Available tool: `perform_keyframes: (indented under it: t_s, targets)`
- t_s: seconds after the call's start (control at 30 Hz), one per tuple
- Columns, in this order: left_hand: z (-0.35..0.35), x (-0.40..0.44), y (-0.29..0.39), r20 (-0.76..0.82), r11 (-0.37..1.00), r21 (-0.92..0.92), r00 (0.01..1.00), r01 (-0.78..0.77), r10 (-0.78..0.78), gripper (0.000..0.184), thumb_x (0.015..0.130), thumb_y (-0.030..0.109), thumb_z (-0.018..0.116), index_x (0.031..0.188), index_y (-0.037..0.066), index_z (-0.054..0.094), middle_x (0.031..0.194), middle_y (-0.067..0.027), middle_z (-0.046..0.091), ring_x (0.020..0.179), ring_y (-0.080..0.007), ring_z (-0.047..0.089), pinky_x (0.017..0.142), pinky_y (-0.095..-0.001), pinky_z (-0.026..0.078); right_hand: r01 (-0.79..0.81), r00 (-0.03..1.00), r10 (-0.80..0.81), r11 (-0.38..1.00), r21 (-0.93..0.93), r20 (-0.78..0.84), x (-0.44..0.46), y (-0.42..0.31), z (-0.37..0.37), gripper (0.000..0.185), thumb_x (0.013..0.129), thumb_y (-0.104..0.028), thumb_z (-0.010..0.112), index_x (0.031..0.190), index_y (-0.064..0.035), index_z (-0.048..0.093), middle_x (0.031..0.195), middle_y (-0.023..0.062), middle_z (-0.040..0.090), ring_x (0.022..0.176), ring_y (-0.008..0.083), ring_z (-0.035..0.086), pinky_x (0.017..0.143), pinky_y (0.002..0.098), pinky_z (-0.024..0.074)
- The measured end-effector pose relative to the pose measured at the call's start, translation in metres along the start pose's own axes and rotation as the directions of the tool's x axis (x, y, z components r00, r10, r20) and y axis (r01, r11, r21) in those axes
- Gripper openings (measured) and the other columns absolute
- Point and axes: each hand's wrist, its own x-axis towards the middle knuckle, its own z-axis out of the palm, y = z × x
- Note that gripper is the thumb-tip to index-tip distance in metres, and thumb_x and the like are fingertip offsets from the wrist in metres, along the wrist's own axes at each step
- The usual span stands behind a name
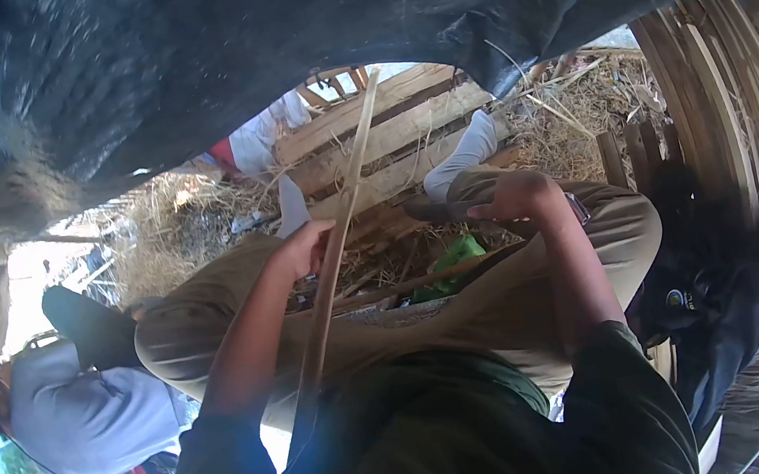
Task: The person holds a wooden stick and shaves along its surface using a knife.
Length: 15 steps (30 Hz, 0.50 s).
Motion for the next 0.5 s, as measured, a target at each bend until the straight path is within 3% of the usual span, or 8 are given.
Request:
perform_keyframes:
  t_s: [0.2, 0.4, 0.5]
  targets:
    - [-0.001, 0.038, 0.010, 0.010, 0.988, -0.045, 0.988, -0.151, 0.151, 0.044, 0.100, 0.056, 0.037, 0.092, 0.014, 0.050, 0.060, -0.0006, 0.044, 0.044, -0.0140, 0.044, 0.040, -0.0306, 0.039, -0.029, 0.999, 0.032, 0.995, 0.091, -0.027, 0.001, 0.020, -0.002, 0.068, 0.084, -0.069, 0.052, 0.081, -0.0053, 0.075, 0.083, 0.0177, 0.070, 0.087, 0.0299, 0.069, 0.083, 0.0408, 0.0513]
    - [0.024, -0.019, 0.009, -0.014, 0.948, 0.175, 0.962, -0.265, 0.271, 0.043, 0.101, 0.055, 0.036, 0.099, 0.013, 0.047, 0.057, 0.0034, 0.036, 0.040, -0.0088, 0.036, 0.035, -0.0246, 0.032, 0.054, 0.938, 0.014, 0.981, 0.185, -0.346, 0.016, 0.037, 0.002, 0.063, 0.084, -0.059, 0.060, 0.087, 0.0027, 0.072, 0.090, 0.0260, 0.068, 0.093, 0.0377, 0.068, 0.084, 0.0453, 0.0520]
    - [0.026, -0.067, 0.004, -0.001, 0.955, 0.134, 0.964, -0.264, 0.267, 0.043, 0.101, 0.053, 0.039, 0.097, 0.012, 0.047, 0.054, 0.0034, 0.037, 0.036, -0.0079, 0.034, 0.032, -0.0234, 0.030, 0.083, 0.895, 0.071, 0.944, 0.320, -0.440, 0.034, 0.033, 0.011, 0.057, 0.086, -0.051, 0.061, 0.085, 0.0048, 0.070, 0.092, 0.0278, 0.068, 0.094, 0.0390, 0.067, 0.083, 0.0455, 0.0526]
